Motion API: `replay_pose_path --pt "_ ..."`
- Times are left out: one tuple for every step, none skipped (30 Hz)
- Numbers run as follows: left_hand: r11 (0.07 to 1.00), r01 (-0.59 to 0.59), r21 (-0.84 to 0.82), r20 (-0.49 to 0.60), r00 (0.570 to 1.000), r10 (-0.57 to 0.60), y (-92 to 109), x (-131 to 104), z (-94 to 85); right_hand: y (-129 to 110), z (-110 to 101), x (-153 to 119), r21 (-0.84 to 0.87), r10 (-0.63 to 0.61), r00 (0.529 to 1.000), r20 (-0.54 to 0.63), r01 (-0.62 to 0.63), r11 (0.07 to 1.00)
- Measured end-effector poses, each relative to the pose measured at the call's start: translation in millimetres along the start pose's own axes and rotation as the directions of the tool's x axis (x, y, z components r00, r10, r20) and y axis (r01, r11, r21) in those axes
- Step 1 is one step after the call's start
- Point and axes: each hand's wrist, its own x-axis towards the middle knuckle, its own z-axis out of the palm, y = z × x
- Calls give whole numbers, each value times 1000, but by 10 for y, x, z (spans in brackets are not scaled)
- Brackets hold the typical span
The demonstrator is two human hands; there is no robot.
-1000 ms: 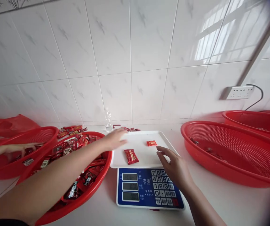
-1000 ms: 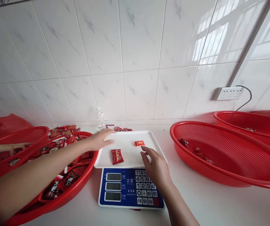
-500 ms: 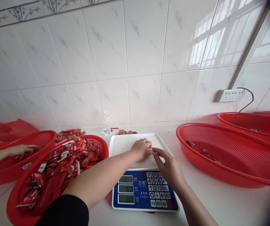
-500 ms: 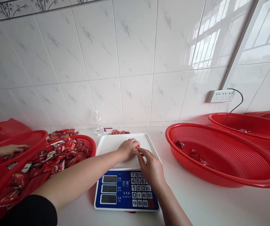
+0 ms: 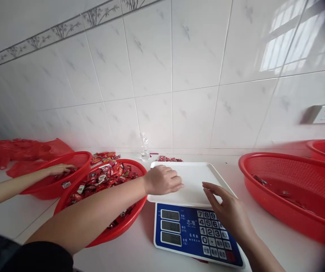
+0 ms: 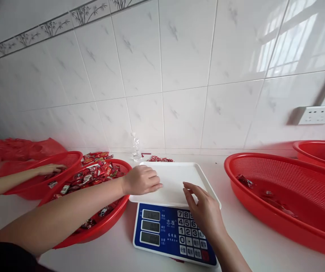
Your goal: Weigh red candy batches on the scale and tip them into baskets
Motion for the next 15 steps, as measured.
replay_pose_path --pt "998 -8 63 -35 999 10 -114 -152 -88 2 3 -1 -9 9 1000 4 -9 1000" --pt "992 13 126 -53 999 -7 -248 -320 -175 4 4 -2 -17 17 1000 9 -17 1000" --pt "982 53 183 -53 998 -44 -402 -502 -261 5 6 -2 -24 24 1000 13 -24 999" --pt "968 93 235 -31 996 -88 -573 -696 -346 7 7 -1 -28 30 999 16 -29 999" --pt "946 149 287 -4 988 -154 -755 -896 -431 9 9 -1 -31 36 999 19 -35 999" --pt "922 204 328 25 974 -225 -944 -1100 -513 11 13 0 -32 42 999 20 -41 999" --pt "883 287 372 46 944 -326 -1130 -1303 -593 13 18 1 -31 47 999 19 -46 998" --pt "825 390 410 54 892 -449 -1305 -1501 -669 15 24 1 -29 50 999 18 -50 998" --pt "758 483 438 53 828 -558 -1461 -1691 -737 18 32 1 -27 52 998 16 -52 998" --pt "716 529 456 38 792 -609 -1592 -1871 -796 22 40 0 -25 53 998 15 -52 998" --pt "668 580 466 23 747 -665 -1692 -2037 -844 26 49 -1 -26 53 998 14 -53 998" --pt "599 653 464 4 674 -739 -1762 -2187 -879 33 57 -3 -28 53 998 15 -53 998" --pt "552 691 466 -21 633 -774 -1802 -2320 -902 40 65 -5 -31 53 998 16 -52 998" --pt "507 733 453 -45 587 -808 -1818 -2433 -914 49 71 -7 -34 52 999 16 -52 998" --pt "469 772 428 -63 544 -837 -1816 -2528 -918 58 75 -8 -39 53 998 16 -52 998"
